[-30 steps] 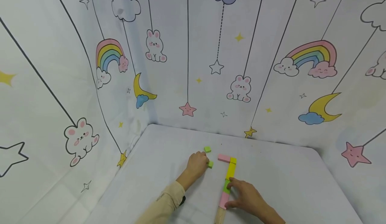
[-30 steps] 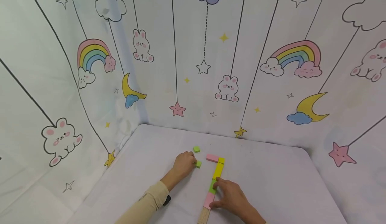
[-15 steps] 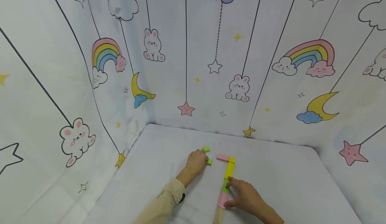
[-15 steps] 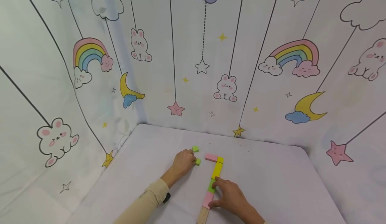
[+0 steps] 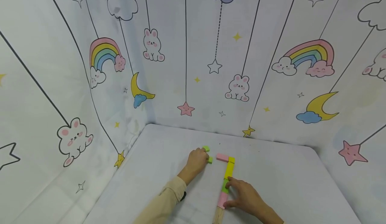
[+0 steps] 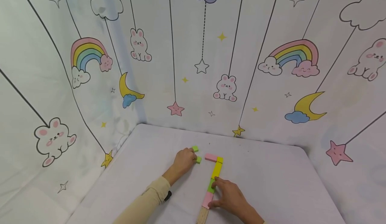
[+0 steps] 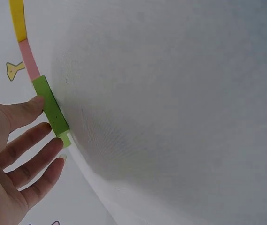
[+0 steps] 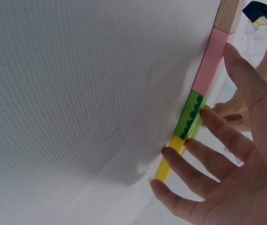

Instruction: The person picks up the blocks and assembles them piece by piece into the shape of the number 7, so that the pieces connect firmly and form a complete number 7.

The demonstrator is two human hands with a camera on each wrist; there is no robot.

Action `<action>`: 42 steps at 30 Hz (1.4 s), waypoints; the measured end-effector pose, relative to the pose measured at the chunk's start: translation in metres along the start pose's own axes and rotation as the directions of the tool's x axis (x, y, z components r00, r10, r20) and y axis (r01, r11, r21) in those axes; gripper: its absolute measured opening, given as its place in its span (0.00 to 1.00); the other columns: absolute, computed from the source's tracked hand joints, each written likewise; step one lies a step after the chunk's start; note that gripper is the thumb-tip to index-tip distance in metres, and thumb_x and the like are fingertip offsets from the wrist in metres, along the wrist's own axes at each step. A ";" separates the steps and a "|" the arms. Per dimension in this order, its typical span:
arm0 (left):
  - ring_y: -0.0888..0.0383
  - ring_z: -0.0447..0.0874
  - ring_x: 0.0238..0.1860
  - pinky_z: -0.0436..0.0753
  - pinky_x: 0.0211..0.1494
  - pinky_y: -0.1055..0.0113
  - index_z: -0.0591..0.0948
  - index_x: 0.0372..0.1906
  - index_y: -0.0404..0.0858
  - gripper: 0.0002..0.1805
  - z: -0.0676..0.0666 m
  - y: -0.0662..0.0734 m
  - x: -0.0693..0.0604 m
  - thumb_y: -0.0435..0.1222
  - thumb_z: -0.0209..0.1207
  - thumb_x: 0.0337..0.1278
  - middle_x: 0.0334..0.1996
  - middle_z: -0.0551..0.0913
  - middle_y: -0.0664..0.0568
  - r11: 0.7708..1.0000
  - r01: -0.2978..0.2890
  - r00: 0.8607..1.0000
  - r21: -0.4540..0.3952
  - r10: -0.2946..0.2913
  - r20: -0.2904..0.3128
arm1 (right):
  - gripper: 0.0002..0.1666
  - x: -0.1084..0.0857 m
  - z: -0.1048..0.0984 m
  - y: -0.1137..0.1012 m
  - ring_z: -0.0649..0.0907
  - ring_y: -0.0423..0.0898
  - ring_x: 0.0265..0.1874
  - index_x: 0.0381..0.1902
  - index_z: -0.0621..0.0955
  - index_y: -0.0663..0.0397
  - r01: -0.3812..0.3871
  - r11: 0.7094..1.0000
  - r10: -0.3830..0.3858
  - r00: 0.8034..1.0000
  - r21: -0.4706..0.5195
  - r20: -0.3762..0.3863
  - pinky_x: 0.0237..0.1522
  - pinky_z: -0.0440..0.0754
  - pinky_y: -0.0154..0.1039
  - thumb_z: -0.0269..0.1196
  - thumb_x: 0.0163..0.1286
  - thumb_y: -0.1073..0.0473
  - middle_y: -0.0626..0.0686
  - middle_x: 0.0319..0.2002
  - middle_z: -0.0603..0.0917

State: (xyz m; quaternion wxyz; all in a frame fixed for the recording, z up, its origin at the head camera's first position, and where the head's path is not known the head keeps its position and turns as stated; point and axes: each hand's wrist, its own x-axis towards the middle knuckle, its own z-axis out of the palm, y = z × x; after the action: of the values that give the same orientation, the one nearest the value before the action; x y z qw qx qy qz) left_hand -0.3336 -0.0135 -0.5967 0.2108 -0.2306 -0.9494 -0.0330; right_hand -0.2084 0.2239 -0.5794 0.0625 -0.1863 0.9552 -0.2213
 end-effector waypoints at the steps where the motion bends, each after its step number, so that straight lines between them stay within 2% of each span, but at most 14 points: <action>1: 0.59 0.81 0.30 0.79 0.27 0.65 0.94 0.33 0.53 0.04 0.000 0.000 0.001 0.39 0.72 0.56 0.30 0.84 0.57 1.000 0.000 1.000 -0.002 0.000 -0.001 | 0.37 0.000 0.000 0.000 0.82 0.62 0.61 0.46 0.84 0.37 0.001 1.000 -0.001 1.000 0.000 -0.001 0.61 0.79 0.64 0.81 0.40 0.29 0.58 0.68 0.80; 14: 0.59 0.80 0.29 0.80 0.28 0.65 0.94 0.32 0.52 0.04 0.001 0.001 0.011 0.39 0.71 0.59 0.29 0.83 0.57 1.000 0.003 1.000 -0.016 -0.003 0.014 | 0.37 -0.001 0.001 0.002 0.82 0.62 0.60 0.45 0.84 0.38 0.017 1.000 -0.017 1.000 -0.017 -0.019 0.60 0.80 0.63 0.81 0.40 0.29 0.59 0.67 0.80; 23: 0.59 0.81 0.30 0.80 0.29 0.67 0.94 0.35 0.52 0.04 0.001 0.001 0.015 0.39 0.70 0.61 0.32 0.84 0.58 1.000 0.010 0.999 -0.019 -0.010 0.032 | 0.38 -0.001 0.001 0.002 0.82 0.62 0.61 0.46 0.84 0.37 0.008 1.000 -0.008 1.000 0.008 -0.013 0.61 0.79 0.64 0.80 0.41 0.28 0.58 0.68 0.80; 31: 0.59 0.81 0.30 0.79 0.28 0.66 0.94 0.34 0.52 0.05 0.004 0.002 0.017 0.38 0.70 0.60 0.31 0.84 0.57 1.000 -0.003 1.000 -0.018 0.003 0.008 | 0.37 0.001 0.003 0.003 0.82 0.61 0.60 0.46 0.84 0.35 -0.002 1.000 0.002 1.000 0.004 -0.014 0.61 0.79 0.64 0.80 0.40 0.27 0.57 0.68 0.80; 42: 0.59 0.82 0.31 0.81 0.30 0.66 0.94 0.33 0.52 0.05 0.004 0.003 0.020 0.37 0.72 0.58 0.31 0.84 0.58 0.999 0.008 1.000 -0.041 -0.009 -0.004 | 0.37 0.000 0.001 0.000 0.82 0.62 0.61 0.46 0.84 0.37 -0.010 1.000 0.010 1.000 0.006 0.000 0.61 0.78 0.65 0.80 0.41 0.28 0.58 0.68 0.80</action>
State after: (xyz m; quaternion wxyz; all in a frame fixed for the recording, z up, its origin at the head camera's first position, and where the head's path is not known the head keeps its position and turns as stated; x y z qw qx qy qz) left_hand -0.3500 -0.0016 -0.5924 0.2078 -0.2308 -0.9490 -0.0540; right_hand -0.2085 0.2240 -0.5802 0.0644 -0.1812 0.9555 -0.2239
